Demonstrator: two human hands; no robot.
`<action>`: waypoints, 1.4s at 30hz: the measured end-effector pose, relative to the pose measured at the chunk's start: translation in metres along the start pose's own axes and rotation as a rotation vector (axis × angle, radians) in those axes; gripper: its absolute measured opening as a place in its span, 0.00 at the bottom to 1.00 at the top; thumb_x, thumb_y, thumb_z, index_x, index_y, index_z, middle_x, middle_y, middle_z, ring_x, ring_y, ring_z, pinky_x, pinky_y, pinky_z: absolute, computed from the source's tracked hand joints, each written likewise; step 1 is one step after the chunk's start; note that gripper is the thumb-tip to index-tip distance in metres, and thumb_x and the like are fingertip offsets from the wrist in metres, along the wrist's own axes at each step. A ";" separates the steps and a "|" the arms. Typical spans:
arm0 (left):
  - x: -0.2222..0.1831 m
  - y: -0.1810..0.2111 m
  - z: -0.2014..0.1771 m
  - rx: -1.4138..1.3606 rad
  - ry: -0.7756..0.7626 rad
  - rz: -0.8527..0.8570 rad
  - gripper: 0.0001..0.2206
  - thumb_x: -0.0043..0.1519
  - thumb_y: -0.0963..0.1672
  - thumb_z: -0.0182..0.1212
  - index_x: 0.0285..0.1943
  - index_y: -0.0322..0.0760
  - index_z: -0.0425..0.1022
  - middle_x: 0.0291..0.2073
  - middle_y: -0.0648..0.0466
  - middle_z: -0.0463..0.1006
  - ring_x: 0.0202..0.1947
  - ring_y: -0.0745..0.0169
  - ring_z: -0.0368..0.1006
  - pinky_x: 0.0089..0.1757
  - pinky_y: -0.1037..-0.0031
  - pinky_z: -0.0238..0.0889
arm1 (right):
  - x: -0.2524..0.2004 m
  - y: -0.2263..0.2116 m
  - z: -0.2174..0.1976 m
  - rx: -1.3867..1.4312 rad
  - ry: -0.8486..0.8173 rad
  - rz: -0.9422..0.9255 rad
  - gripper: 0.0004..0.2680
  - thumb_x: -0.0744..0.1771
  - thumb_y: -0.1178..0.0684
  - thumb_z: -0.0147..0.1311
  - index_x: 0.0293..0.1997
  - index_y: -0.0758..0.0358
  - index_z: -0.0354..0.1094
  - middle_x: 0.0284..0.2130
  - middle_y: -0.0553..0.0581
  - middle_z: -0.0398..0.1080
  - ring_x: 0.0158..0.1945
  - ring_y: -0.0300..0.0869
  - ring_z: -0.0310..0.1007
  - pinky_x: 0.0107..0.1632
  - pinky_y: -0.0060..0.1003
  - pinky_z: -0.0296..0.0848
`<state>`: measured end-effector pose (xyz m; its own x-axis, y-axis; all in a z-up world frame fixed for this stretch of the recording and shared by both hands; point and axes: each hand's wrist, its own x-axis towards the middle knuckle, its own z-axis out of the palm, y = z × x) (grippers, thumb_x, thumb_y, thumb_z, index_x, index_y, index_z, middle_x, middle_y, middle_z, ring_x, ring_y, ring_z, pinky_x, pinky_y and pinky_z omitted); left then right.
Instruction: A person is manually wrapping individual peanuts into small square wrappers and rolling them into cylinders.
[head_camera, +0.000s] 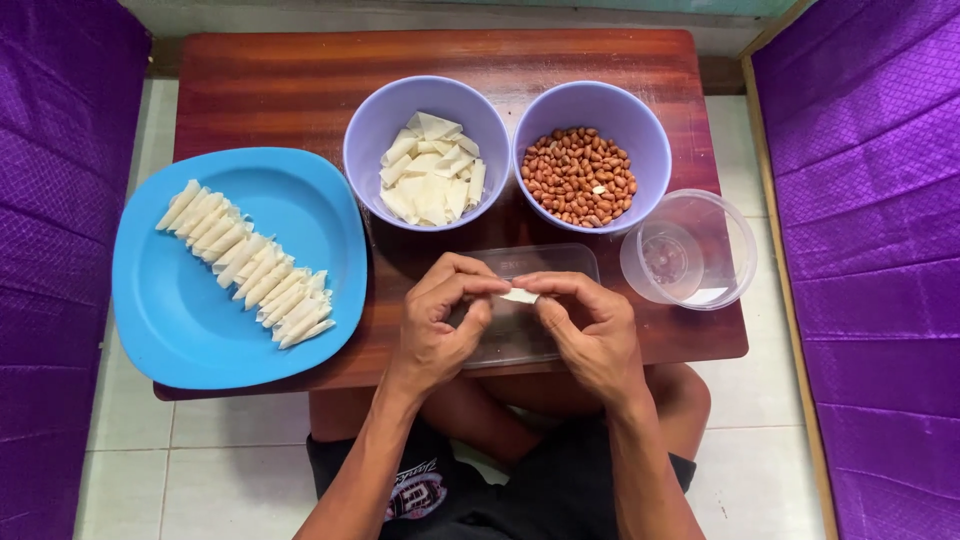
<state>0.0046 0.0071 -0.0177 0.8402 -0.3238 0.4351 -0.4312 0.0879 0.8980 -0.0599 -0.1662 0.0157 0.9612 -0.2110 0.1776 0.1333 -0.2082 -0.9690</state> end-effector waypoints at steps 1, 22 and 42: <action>0.003 0.003 -0.001 -0.002 0.001 0.005 0.06 0.61 0.38 0.63 0.43 0.37 0.84 0.34 0.50 0.79 0.31 0.63 0.74 0.32 0.73 0.71 | 0.001 -0.004 -0.002 -0.003 0.001 -0.004 0.04 0.67 0.61 0.59 0.43 0.67 0.78 0.37 0.63 0.81 0.39 0.40 0.78 0.44 0.39 0.79; 0.005 0.008 0.003 0.108 0.061 -0.026 0.07 0.63 0.39 0.60 0.46 0.38 0.83 0.31 0.49 0.79 0.26 0.58 0.74 0.32 0.70 0.71 | -0.015 -0.004 0.002 -0.428 0.108 -0.377 0.07 0.67 0.65 0.52 0.42 0.66 0.78 0.39 0.62 0.79 0.49 0.58 0.79 0.52 0.50 0.78; 0.022 0.054 -0.018 -0.002 0.015 -0.117 0.09 0.63 0.40 0.59 0.49 0.33 0.79 0.28 0.57 0.75 0.26 0.71 0.71 0.30 0.81 0.64 | 0.001 -0.069 -0.005 -0.634 -0.002 -0.182 0.07 0.63 0.60 0.61 0.42 0.64 0.76 0.32 0.52 0.77 0.30 0.38 0.70 0.32 0.31 0.70</action>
<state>0.0056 0.0216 0.0414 0.8894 -0.3177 0.3286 -0.3295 0.0527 0.9427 -0.0689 -0.1569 0.0840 0.9374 -0.1176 0.3278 0.1261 -0.7628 -0.6343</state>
